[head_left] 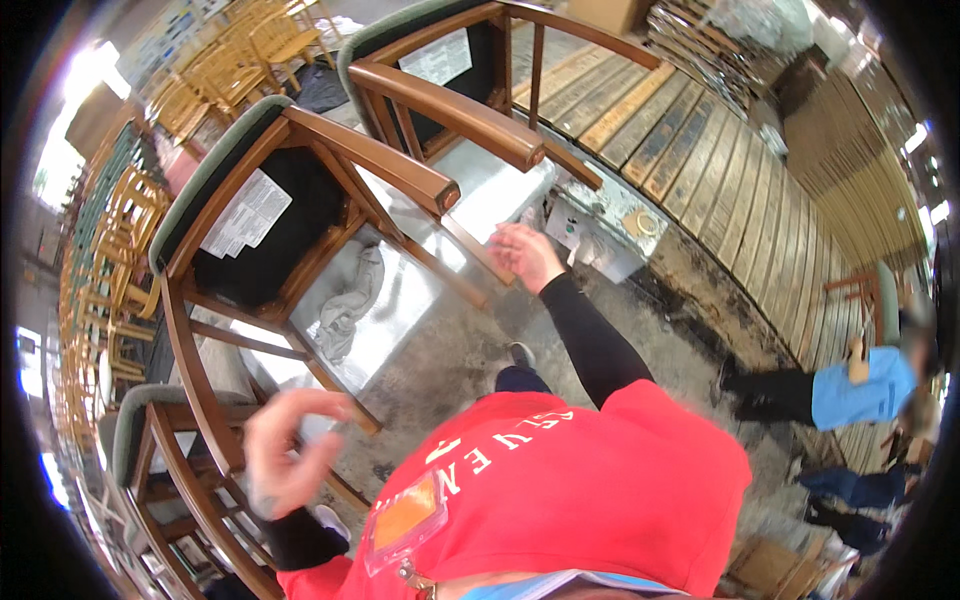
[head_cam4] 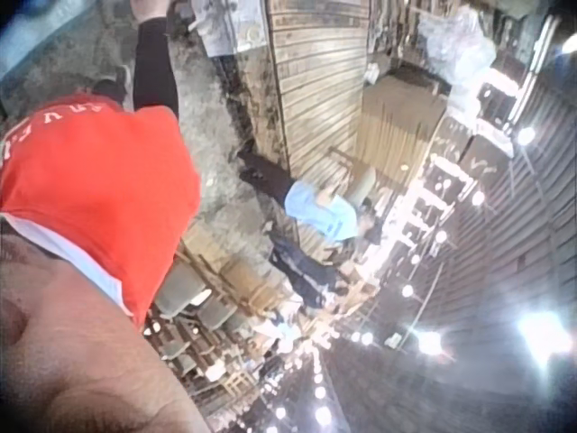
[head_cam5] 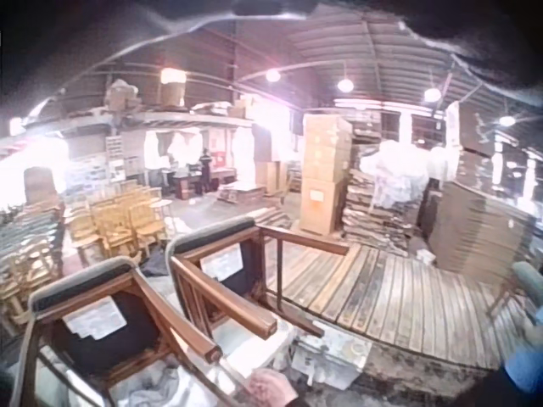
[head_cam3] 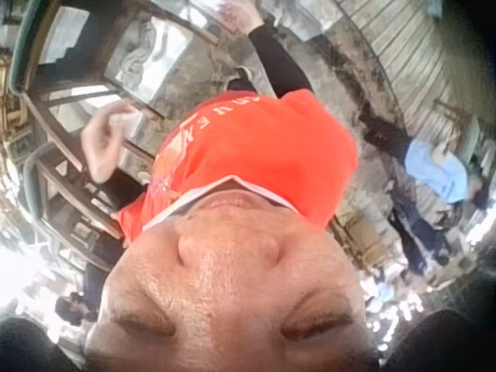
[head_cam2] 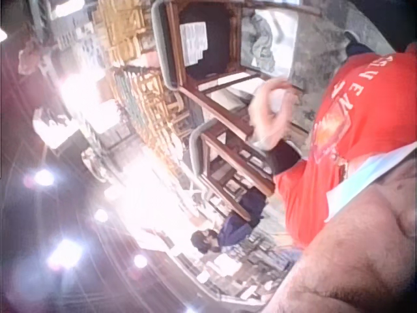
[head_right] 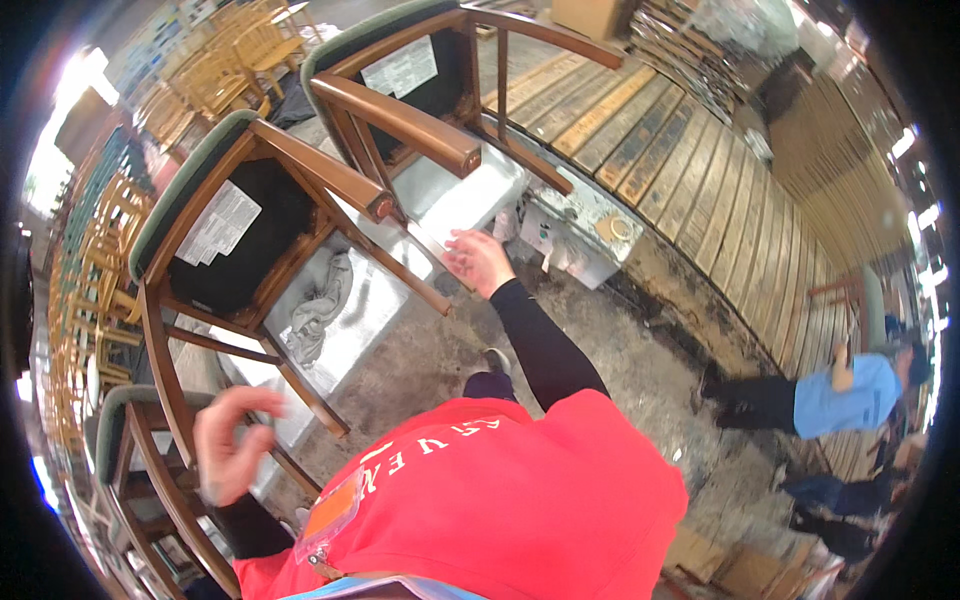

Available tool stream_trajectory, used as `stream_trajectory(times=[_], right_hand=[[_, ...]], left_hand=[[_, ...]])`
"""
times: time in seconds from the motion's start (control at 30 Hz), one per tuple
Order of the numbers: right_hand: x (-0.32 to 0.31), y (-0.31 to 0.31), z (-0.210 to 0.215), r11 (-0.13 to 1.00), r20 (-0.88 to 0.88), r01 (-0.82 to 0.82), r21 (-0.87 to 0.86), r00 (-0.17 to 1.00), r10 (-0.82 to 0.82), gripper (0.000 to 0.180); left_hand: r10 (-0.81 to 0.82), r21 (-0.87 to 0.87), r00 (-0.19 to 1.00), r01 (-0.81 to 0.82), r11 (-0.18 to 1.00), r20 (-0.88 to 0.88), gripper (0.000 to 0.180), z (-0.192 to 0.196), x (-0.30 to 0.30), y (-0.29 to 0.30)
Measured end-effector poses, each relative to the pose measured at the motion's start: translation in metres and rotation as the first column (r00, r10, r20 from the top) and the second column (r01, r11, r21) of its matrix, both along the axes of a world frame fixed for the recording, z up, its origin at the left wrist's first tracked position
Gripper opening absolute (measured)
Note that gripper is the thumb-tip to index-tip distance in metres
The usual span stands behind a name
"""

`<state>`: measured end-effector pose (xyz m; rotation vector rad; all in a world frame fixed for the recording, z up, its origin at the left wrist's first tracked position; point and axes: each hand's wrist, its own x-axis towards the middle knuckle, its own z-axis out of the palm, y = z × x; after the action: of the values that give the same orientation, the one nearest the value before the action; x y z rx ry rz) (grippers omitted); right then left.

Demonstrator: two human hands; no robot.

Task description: The person wipes the underside and frame of a wooden chair with a gray cloth. They rotate the chair to access different sides and continue wiping the legs and seat frame. The person handles the chair one at a time in a furniture workshop.

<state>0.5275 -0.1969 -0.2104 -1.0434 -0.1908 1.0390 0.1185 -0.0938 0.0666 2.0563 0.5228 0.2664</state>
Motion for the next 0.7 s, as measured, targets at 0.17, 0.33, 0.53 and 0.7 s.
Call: stream_trajectory(times=[0.17, 0.33, 0.53, 0.7], right_hand=[[0.072, 0.034, 0.103, 0.899, -0.061, -0.336, 0.281, 0.929, 0.366, 0.069], [0.086, 0.084, 0.193, 0.664, 0.023, -0.717, 0.212, 0.683, 0.730, 0.057], [0.149, 0.076, 0.203, 0.495, 0.100, -0.868, 0.021, 0.495, 0.863, 0.058], [0.343, -0.003, 0.207, 0.490, -0.032, -0.866, -0.100, 0.495, 0.868, 0.065]], left_hand=[[-0.121, -0.443, 0.970, 0.205, 0.873, 0.212, 0.044, -0.085, 0.143, -0.061], [0.449, -0.641, 0.873, -0.237, 0.730, 0.189, 0.036, -0.187, 0.288, -0.038], [0.830, -0.769, 0.513, -0.433, 0.470, 0.218, 0.039, -0.210, 0.374, -0.002], [0.862, -0.810, 0.504, -0.484, 0.333, 0.053, 0.040, -0.255, 0.409, 0.028]])
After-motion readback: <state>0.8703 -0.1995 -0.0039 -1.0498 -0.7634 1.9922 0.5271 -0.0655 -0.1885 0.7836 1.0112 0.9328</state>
